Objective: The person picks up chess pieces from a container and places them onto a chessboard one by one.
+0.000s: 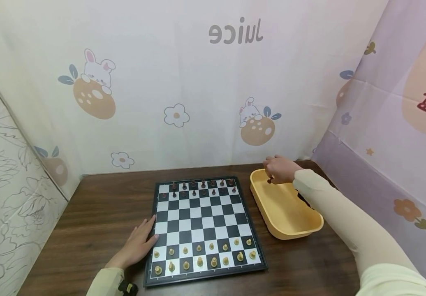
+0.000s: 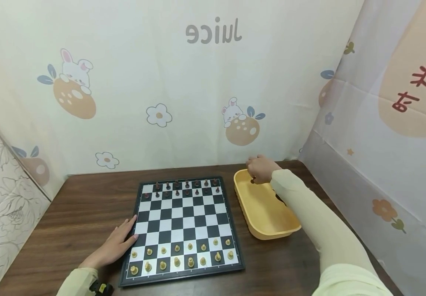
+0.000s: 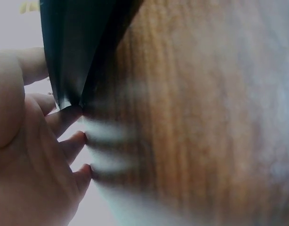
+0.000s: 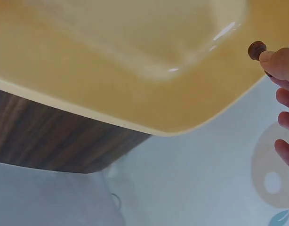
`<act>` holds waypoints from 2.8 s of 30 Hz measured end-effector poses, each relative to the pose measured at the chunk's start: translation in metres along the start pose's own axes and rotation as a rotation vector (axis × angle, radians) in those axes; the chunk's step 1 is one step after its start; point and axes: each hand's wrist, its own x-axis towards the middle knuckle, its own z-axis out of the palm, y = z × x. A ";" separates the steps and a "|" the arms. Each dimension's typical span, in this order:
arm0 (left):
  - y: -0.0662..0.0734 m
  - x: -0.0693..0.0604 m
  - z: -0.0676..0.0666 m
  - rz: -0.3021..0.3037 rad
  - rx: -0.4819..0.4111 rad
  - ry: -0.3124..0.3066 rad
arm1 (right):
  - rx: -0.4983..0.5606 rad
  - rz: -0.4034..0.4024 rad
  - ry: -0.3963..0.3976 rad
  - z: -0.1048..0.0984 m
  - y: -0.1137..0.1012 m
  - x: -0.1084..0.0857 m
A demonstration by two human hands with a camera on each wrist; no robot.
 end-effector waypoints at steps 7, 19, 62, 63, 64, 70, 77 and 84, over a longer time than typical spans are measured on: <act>-0.001 0.000 0.000 0.007 0.009 0.005 | -0.030 -0.029 0.014 -0.013 -0.009 0.021; 0.001 -0.002 0.000 0.027 0.006 0.013 | -0.112 -0.071 -0.035 -0.036 -0.031 0.069; 0.000 0.000 0.002 0.049 0.003 0.055 | -0.204 -0.225 0.007 -0.046 -0.113 0.203; -0.001 0.001 0.002 0.059 0.004 0.060 | -0.201 -0.232 0.009 -0.047 -0.116 0.206; -0.001 0.001 0.002 0.064 0.004 0.062 | -0.196 -0.238 0.012 -0.048 -0.119 0.208; -0.001 0.001 0.002 0.066 -0.005 0.063 | -0.195 -0.248 0.044 -0.053 -0.135 0.223; -0.002 0.000 0.003 0.042 -0.005 0.062 | -0.222 -0.277 0.038 -0.051 -0.154 0.244; 0.000 0.002 0.003 0.025 -0.003 0.065 | -0.248 -0.306 0.061 -0.049 -0.171 0.264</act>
